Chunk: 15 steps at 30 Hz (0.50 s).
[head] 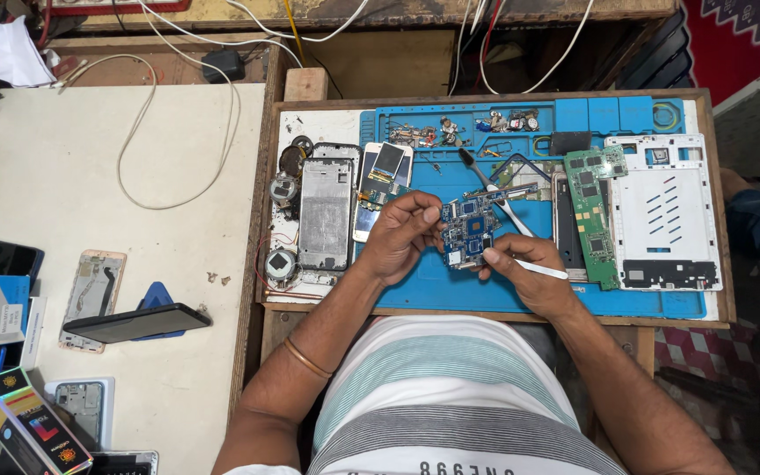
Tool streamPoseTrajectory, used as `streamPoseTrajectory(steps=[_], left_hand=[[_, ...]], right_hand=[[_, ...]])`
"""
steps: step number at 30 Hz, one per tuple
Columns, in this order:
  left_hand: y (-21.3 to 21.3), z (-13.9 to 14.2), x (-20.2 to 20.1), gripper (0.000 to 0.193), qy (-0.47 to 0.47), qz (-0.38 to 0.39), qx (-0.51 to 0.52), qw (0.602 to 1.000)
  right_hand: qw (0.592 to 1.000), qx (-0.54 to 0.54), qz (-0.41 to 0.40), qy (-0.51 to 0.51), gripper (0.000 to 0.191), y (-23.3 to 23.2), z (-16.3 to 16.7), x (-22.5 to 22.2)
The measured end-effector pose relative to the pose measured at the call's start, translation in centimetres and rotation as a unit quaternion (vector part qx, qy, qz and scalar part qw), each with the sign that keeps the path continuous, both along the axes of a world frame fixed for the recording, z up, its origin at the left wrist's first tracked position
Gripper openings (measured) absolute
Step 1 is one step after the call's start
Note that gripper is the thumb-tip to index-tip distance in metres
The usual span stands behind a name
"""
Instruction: The person sits at a repair workbench and works on electronic circuit boards, holding a blue board and then a larger green board while probing and manipulating components with a metal tool. They turn the boards over and reposition them on the blue mat as they work.
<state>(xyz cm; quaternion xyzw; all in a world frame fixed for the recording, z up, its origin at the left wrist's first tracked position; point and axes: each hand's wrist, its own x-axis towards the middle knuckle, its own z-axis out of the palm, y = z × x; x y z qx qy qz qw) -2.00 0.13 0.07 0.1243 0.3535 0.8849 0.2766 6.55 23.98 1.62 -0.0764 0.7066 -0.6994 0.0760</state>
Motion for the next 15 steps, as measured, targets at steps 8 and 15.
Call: streamPoseTrajectory(steps=[8, 15], left_hand=[[-0.43, 0.28, -0.03, 0.020, 0.001, -0.025, -0.001, 1.000], [-0.37, 0.54, -0.04, 0.020, 0.008, -0.034, -0.008, 0.999]], right_hand=[[0.999, -0.028, -0.030, -0.002, 0.024, -0.27, -0.29, 0.14], [0.999, -0.035, -0.034, -0.002, 0.024, -0.14, -0.55, 0.07]])
